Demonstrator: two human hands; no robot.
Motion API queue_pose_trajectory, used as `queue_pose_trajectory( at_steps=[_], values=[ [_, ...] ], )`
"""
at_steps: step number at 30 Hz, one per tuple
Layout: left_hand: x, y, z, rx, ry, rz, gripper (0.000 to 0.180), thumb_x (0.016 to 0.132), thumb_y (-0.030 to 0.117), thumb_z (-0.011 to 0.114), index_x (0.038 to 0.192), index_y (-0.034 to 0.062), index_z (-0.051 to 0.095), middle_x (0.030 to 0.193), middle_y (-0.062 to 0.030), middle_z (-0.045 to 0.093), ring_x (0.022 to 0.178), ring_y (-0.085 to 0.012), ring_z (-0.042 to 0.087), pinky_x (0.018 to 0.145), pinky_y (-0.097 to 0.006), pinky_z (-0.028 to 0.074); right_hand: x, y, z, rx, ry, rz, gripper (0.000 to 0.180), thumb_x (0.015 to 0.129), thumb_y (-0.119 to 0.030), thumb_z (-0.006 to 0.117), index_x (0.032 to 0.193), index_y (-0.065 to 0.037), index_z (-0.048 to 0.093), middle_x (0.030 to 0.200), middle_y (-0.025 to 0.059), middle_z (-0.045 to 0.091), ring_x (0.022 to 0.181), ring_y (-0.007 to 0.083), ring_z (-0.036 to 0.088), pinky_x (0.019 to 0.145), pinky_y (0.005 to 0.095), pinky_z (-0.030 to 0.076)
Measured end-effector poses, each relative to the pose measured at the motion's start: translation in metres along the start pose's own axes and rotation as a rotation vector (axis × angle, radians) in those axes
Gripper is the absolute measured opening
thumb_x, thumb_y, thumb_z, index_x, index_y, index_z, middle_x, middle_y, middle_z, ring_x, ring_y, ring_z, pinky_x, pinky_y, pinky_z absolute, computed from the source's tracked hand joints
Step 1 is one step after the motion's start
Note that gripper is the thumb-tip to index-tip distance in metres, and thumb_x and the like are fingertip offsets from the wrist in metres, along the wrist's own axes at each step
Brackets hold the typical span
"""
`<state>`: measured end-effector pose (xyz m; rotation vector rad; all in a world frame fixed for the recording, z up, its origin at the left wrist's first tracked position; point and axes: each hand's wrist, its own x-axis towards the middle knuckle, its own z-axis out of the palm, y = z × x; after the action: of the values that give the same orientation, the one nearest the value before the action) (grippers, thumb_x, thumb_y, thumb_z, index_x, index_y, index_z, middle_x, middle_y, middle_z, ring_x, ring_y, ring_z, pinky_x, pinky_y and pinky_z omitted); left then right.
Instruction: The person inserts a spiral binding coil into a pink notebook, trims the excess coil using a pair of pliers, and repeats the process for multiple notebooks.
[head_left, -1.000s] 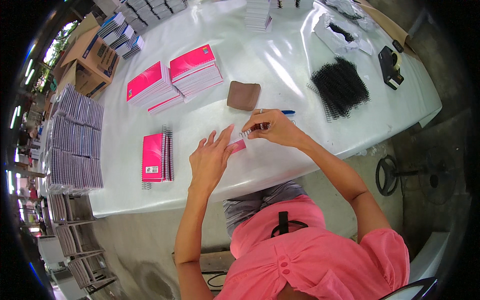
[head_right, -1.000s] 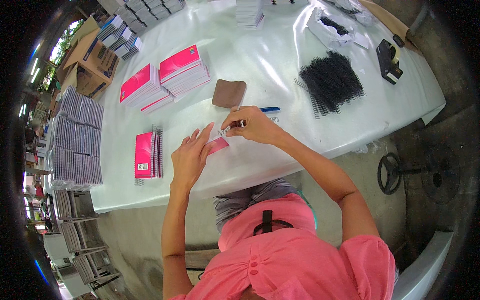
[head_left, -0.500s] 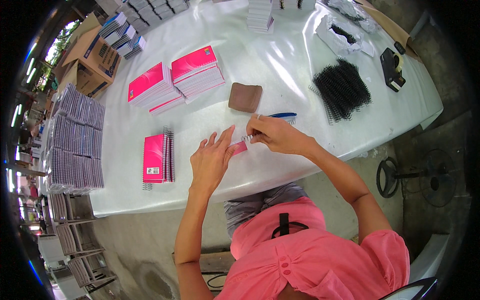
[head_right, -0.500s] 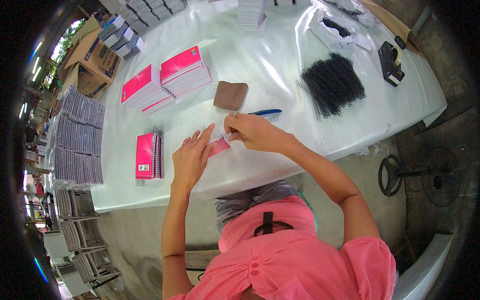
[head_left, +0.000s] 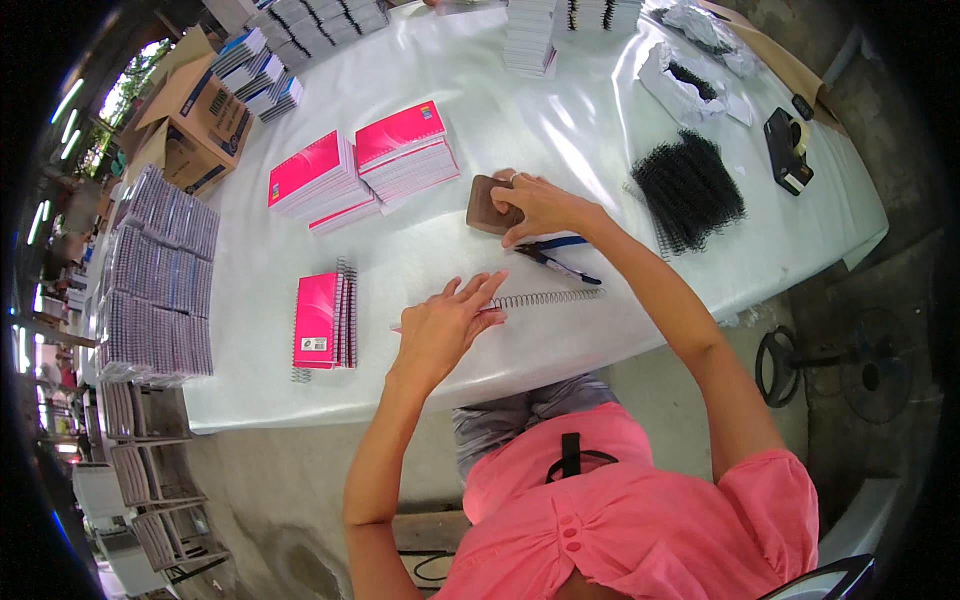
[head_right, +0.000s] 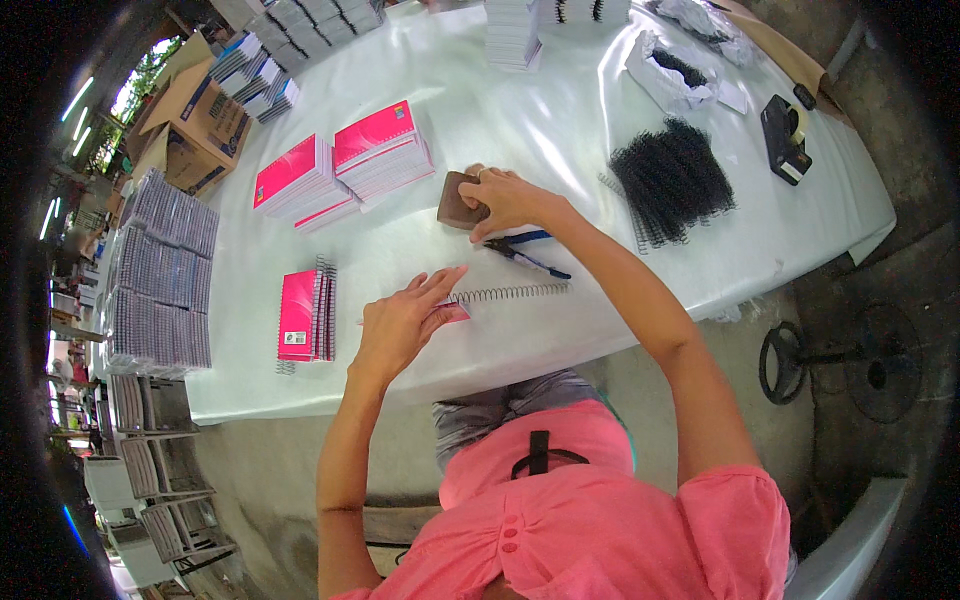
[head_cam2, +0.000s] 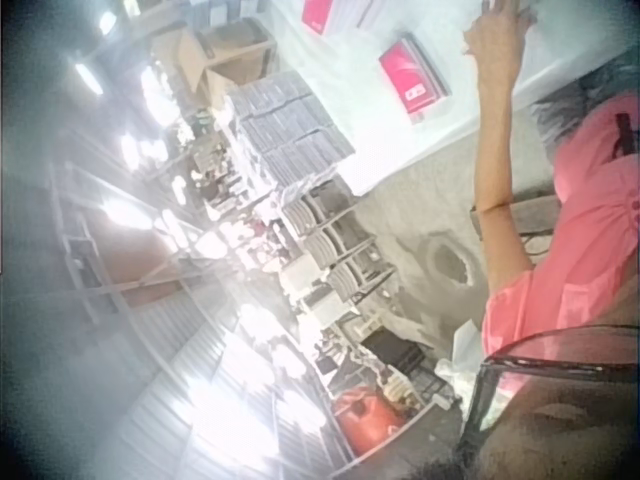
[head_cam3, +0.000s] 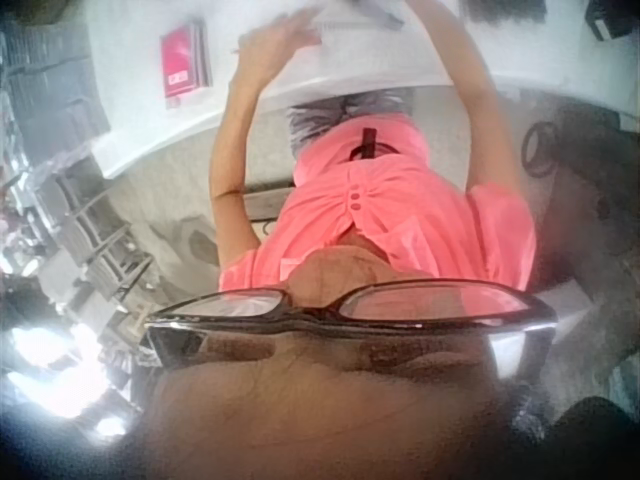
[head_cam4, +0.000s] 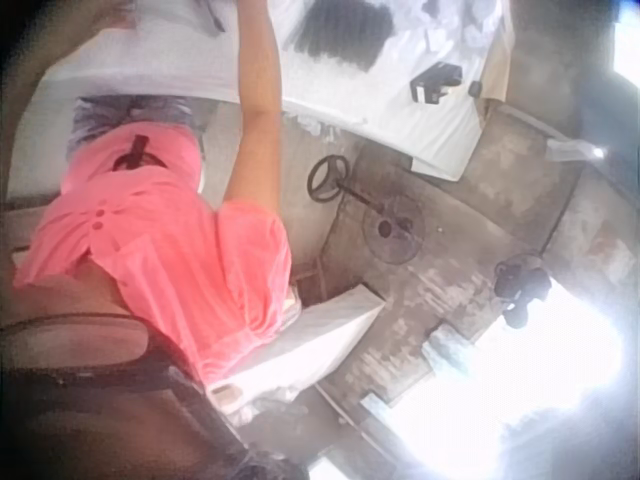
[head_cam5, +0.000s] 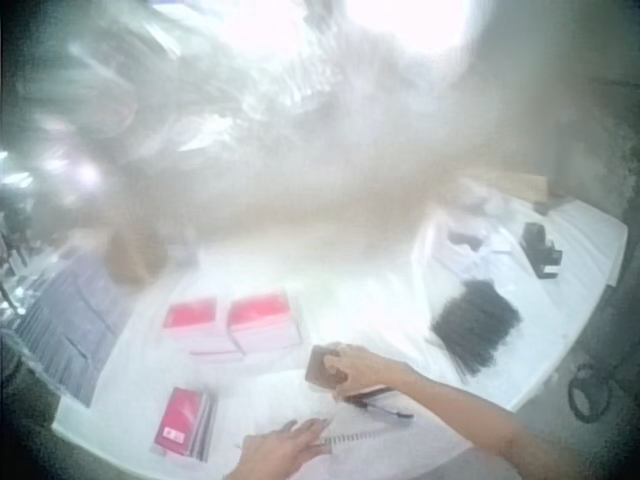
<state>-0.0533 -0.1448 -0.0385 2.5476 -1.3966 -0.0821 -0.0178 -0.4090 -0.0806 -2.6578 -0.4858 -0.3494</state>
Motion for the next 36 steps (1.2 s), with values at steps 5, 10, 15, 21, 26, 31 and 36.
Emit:
queue_pose_trajectory(
  at_steps=[5, 10, 15, 21, 26, 31, 36],
  values=[
    [-0.012, -0.013, 0.012, 0.064, 0.175, -0.126, 0.08, 0.084, 0.045, 0.063, 0.151, 0.0245, 0.025, 0.128, -0.0053, 0.061, 0.117, -0.0316, 0.058, 0.092, -0.042, 0.051, 0.01, -0.01, -0.054, 0.68, -0.402, 0.207, 0.043, 0.08, -0.036, 0.073, 0.113, -0.008, 0.067, 0.11, 0.0118, 0.066, 0.096, 0.0214, 0.061, 0.085, 0.0343, 0.048],
    [-0.01, -0.02, 0.015, 0.062, 0.194, -0.152, 0.086, 0.081, 0.045, 0.066, 0.152, 0.0235, 0.022, 0.128, -0.0066, 0.062, 0.115, -0.0332, 0.059, 0.092, -0.041, 0.051, -0.004, -0.01, -0.031, 0.816, -0.829, 0.137, 0.054, 0.088, -0.045, 0.064, 0.12, -0.002, 0.066, 0.107, 0.0081, 0.069, 0.095, 0.0157, 0.061, 0.086, 0.0294, 0.048],
    [-0.006, -0.019, 0.013, 0.108, 0.201, -0.123, 0.089, 0.08, 0.047, 0.067, 0.152, 0.0226, 0.021, 0.124, -0.0108, 0.063, 0.108, -0.0336, 0.063, 0.082, -0.04, 0.055, -0.006, -0.018, -0.03, 0.811, -0.684, 0.042, 0.056, 0.088, -0.047, 0.064, 0.118, 0.0, 0.066, 0.105, 0.0101, 0.069, 0.091, 0.0168, 0.062, 0.084, 0.03, 0.048],
    [-0.006, -0.022, 0.008, 0.082, 0.199, -0.145, 0.093, 0.078, 0.049, 0.068, 0.153, 0.0223, 0.021, 0.112, -0.0112, 0.065, 0.091, -0.0335, 0.065, 0.074, -0.04, 0.055, -0.005, -0.023, -0.033, 0.947, -0.683, 0.025, 0.061, 0.084, -0.05, 0.064, 0.116, 0.003, 0.066, 0.117, 0.0117, 0.065, 0.106, 0.0211, 0.058, 0.095, 0.0323, 0.041],
    [-0.01, -0.025, 0.004, 0.058, 0.159, -0.208, 0.093, 0.076, 0.051, 0.068, 0.152, 0.0248, 0.022, 0.116, -0.0125, 0.065, 0.101, -0.0373, 0.064, 0.075, -0.041, 0.055, -0.003, -0.021, -0.025, 1.091, -0.628, -0.025, 0.059, 0.086, -0.048, 0.063, 0.117, 0.002, 0.066, 0.117, 0.012, 0.065, 0.106, 0.0204, 0.058, 0.096, 0.0321, 0.041],
    [-0.016, -0.027, 0.0, 0.096, 0.216, -0.209, 0.092, 0.073, 0.052, 0.07, 0.15, 0.03, 0.027, 0.12, -0.0172, 0.063, 0.109, -0.0395, 0.062, 0.078, -0.041, 0.055, 0.003, -0.019, -0.018, 0.95, -0.634, 0.03, 0.059, 0.087, -0.049, 0.062, 0.119, 0.001, 0.065, 0.113, 0.0107, 0.066, 0.104, 0.0188, 0.058, 0.094, 0.031, 0.042],
    [-0.024, -0.03, -0.002, -0.174, 0.256, -0.293, 0.097, 0.068, 0.041, 0.081, 0.15, 0.0289, 0.031, 0.13, -0.0217, 0.057, 0.108, -0.0352, 0.064, 0.08, -0.039, 0.055, 0.013, -0.031, -0.016, 0.802, -0.682, 0.077, 0.064, 0.084, -0.053, 0.066, 0.12, 0.0, 0.065, 0.112, 0.0085, 0.067, 0.101, 0.0173, 0.06, 0.089, 0.0289, 0.045]
  ],
)
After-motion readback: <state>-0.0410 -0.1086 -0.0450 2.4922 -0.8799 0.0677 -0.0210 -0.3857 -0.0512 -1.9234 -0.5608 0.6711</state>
